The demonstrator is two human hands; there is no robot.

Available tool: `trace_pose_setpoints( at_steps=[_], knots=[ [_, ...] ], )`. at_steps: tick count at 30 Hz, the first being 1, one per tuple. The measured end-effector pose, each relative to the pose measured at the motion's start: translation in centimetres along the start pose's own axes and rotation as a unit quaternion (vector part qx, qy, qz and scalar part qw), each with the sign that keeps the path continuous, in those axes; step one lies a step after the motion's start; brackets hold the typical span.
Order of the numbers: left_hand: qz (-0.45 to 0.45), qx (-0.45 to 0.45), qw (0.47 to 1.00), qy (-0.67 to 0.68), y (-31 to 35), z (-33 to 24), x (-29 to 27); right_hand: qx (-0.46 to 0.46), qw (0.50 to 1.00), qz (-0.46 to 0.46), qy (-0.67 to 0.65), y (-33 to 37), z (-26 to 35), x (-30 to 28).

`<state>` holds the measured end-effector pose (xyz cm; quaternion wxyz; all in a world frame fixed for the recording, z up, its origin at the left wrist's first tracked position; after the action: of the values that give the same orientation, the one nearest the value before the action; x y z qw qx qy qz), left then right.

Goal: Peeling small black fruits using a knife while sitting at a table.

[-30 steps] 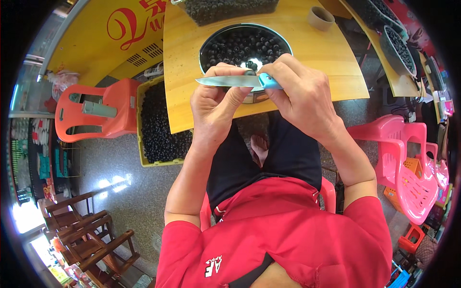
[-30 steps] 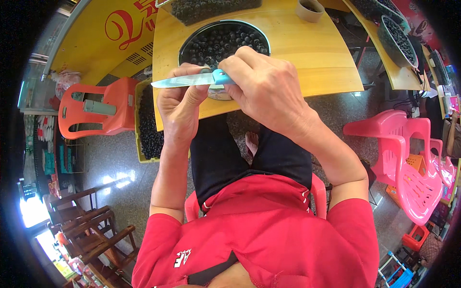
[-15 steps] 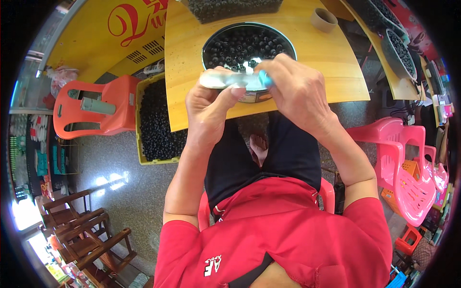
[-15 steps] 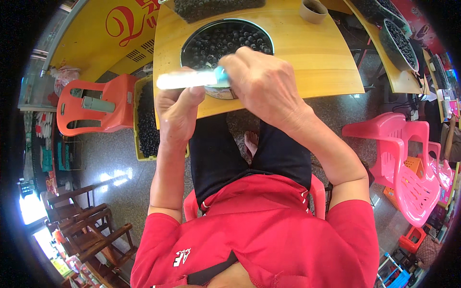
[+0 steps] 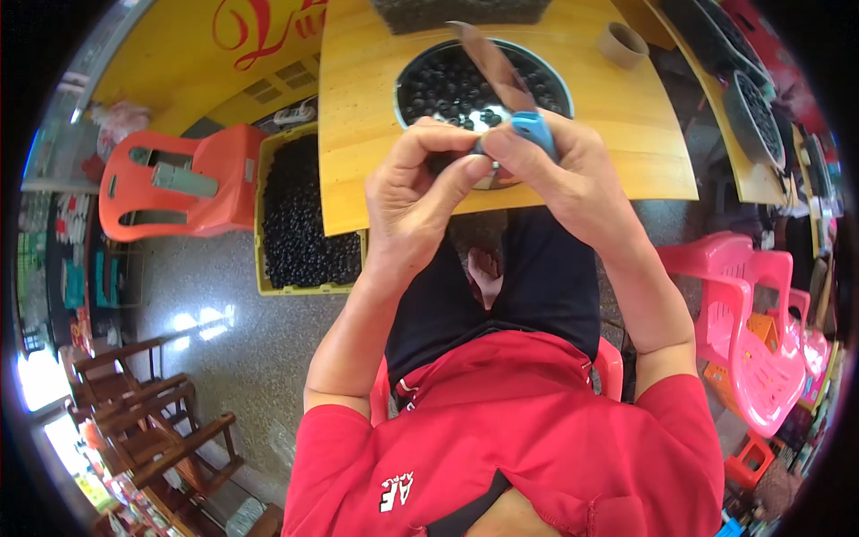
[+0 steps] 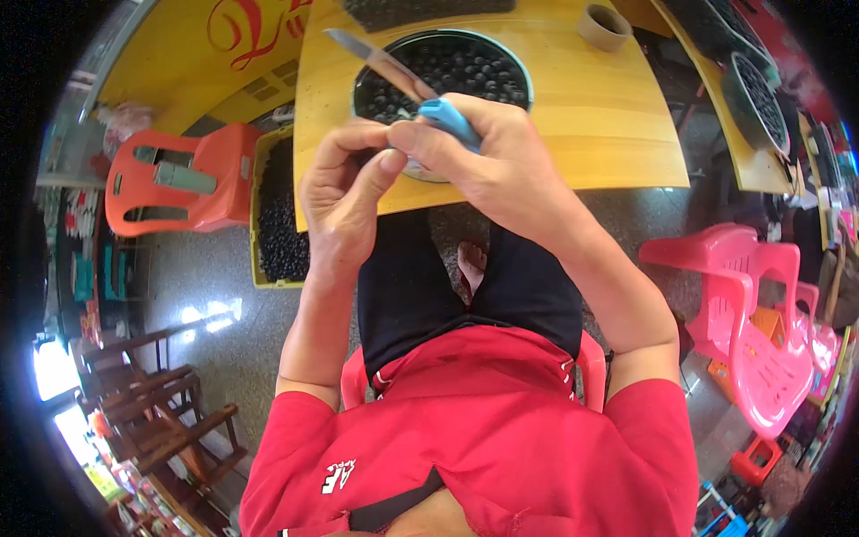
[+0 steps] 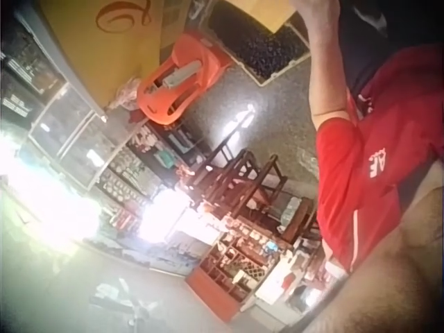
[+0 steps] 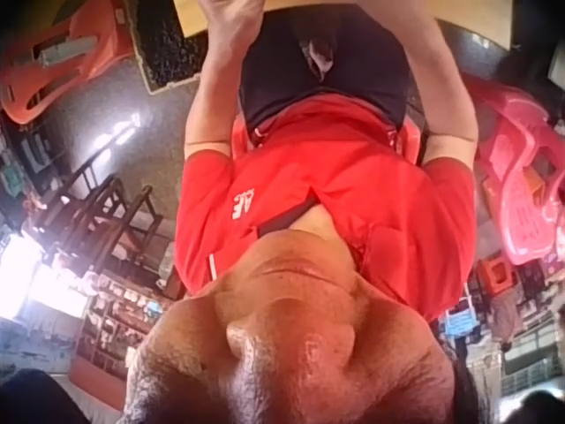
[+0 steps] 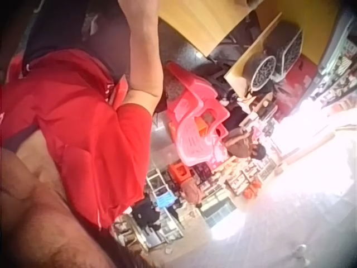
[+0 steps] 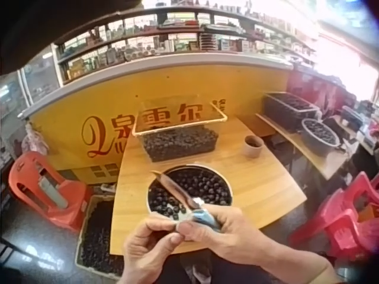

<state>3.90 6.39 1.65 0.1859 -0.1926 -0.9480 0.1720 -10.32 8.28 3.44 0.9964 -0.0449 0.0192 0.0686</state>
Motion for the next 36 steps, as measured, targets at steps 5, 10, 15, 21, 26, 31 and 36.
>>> trace_pose_setpoints(
  at_steps=[5,10,15,21,26,31,36],
  knots=[
    [0.053,0.027,0.998,0.000,0.2,-0.5,0.1,0.026,0.999,-0.031,-0.019,0.9,0.1,0.0],
    [-0.006,-0.036,0.989,0.140,2.3,-0.8,-2.7,0.037,0.996,-0.081,0.022,1.4,0.4,-0.9],
    [-0.209,-0.067,0.931,0.291,6.3,-0.7,-11.2,-0.039,0.983,-0.173,-0.055,0.9,-1.0,-7.5],
    [-0.414,-0.156,0.847,0.294,12.4,6.3,-26.1,0.021,0.960,-0.274,0.049,1.5,-6.3,-15.6],
    [-0.475,-0.149,0.831,0.248,13.6,7.9,-32.1,0.046,0.939,-0.323,0.109,1.8,-10.5,-18.5],
    [-0.464,-0.096,0.877,0.085,9.0,4.7,-29.2,0.038,0.916,-0.383,0.113,2.8,-11.4,-19.7],
    [-0.174,0.019,0.984,-0.037,1.6,-2.1,-18.2,0.009,0.916,-0.384,0.112,2.7,-12.0,-19.3]
  ],
)
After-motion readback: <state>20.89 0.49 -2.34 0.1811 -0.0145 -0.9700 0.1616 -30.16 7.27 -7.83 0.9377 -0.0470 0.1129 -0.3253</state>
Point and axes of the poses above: each hand's wrist, its own y-axis away from the middle knuckle, its own x-axis out of the palm, z = x × y, the point moved 5 cm from there along -y, towards the middle knuckle, and after that the axes turned 1 degree about y, right-handed, at the moved point
